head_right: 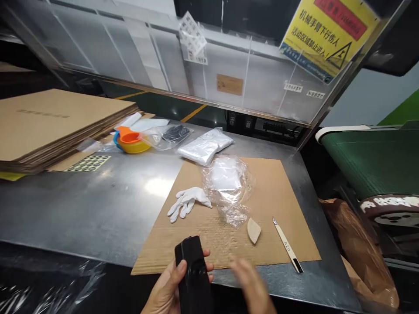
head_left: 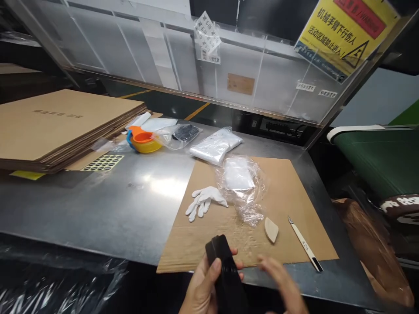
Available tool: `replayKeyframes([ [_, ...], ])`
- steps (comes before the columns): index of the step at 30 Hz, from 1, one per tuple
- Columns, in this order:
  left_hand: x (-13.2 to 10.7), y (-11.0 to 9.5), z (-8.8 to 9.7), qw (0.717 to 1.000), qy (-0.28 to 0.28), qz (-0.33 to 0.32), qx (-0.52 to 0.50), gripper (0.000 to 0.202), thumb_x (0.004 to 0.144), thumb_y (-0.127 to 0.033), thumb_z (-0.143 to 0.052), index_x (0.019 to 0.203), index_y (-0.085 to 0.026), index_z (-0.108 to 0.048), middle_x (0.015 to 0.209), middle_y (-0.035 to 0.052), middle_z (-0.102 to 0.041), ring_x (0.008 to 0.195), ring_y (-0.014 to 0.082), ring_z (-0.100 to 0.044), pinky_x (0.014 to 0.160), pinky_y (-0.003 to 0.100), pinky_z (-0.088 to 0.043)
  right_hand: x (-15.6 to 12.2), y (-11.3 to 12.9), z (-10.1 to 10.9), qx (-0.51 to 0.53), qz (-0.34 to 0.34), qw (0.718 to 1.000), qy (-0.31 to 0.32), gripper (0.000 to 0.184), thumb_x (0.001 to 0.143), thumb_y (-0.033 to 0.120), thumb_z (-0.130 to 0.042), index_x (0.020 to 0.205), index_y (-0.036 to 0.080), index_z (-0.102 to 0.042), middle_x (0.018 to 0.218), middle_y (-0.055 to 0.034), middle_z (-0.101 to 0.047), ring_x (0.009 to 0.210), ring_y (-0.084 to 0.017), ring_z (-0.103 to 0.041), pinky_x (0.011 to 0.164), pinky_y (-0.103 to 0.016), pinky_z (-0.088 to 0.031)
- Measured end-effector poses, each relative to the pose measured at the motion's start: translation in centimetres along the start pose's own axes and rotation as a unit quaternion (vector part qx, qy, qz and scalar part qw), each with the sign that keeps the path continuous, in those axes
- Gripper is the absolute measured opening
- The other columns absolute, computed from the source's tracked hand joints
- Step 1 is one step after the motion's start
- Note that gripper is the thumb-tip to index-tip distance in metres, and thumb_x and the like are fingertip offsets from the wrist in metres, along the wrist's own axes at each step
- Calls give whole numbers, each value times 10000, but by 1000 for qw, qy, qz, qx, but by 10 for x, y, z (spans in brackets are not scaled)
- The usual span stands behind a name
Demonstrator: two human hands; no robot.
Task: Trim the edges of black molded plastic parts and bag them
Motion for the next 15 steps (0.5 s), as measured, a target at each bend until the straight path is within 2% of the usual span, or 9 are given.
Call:
replayKeyframes([
  [1, -1, -1, 1, 999, 3, -29, 19, 793, 684, -395, -739, 1344, -244, -326, 914, 76, -653, 722, 228, -649, 674, 362, -531, -4, -22, 6, -40, -48, 998, -2, 394, 940, 402, -338, 1220, 150, -455, 1069, -123, -632, 959, -212, -622, 774, -296, -532],
  [2, -2, 0, 3, 998, 16, -50, 36, 876, 667, -416, -747, 1375, -289, -247, 892, 55, -638, 681, 220, -641, 627, 358, -532, -8, -46, 12, -108, -111, 988, -5, 386, 939, 399, -343, 1198, 143, -472, 1066, -130, -619, 936, -225, -617, 770, -322, -530],
  [3, -2, 1, 4, 996, 36, -64, 51, 928, 649, -449, -750, 1385, -318, -201, 866, 41, -621, 648, 214, -631, 585, 352, -528, -13, -69, 17, -202, -176, 963, -19, 401, 932, 406, -348, 1169, 116, -493, 1053, -155, -605, 917, -265, -603, 773, -386, -520],
  [4, -3, 3, 7, 993, 57, -74, 67, 946, 629, -488, -749, 1381, -328, -196, 846, 32, -603, 623, 207, -621, 557, 345, -522, -17, -89, 20, -294, -205, 934, 2, 468, 921, 444, -333, 1147, 75, -511, 1004, -185, -596, 886, -314, -581, 746, -455, -507],
  [5, -3, 5, 9, 991, 75, -81, 80, 942, 611, -525, -744, 1367, -326, -220, 838, 29, -587, 611, 201, -612, 543, 341, -518, -21, -105, 21, -340, -217, 915, 32, 486, 919, 447, -317, 1110, 58, -538, 939, -191, -590, 841, -328, -570, 712, -472, -501],
  [7, -4, 11, 15, 987, 94, -89, 97, 889, 610, -574, -717, 1333, -322, -264, 847, 24, -557, 617, 189, -599, 551, 341, -517, -25, -126, 20, -372, -214, 900, 71, 463, 919, 416, -305, 1031, 62, -582, 830, -167, -573, 768, -320, -555, 671, -464, -495],
  [9, -6, 15, 21, 987, 95, -84, 103, 810, 686, -575, -655, 1332, -337, -229, 874, 22, -532, 650, 182, -594, 601, 358, -519, -27, -132, 19, -363, -211, 904, 83, 410, 925, 349, -288, 953, 84, -599, 755, -136, -554, 718, -299, -553, 647, -437, -495],
  [11, -8, 17, 26, 988, 91, -67, 103, 770, 767, -521, -602, 1357, -345, -141, 919, 29, -512, 704, 186, -596, 680, 392, -515, -26, -126, 18, -365, -219, 902, 76, 400, 928, 304, -253, 889, 86, -586, 720, -133, -541, 688, -298, -559, 615, -431, -491],
  [15, -12, 16, 32, 985, 109, -57, 117, 874, 772, -423, -624, 1391, -338, -13, 991, 47, -486, 813, 221, -603, 788, 441, -478, -20, -86, 15, -339, -232, 911, 47, 343, 943, 306, -246, 904, 114, -528, 823, -145, -591, 662, -245, -608, 520, -331, -494],
])
Point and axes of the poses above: each hand's wrist, its own x-axis towards the middle knuckle, its own z-axis out of the back of the hand, y = z × x, the point moved 1 cm from there along x, towards the middle knuckle
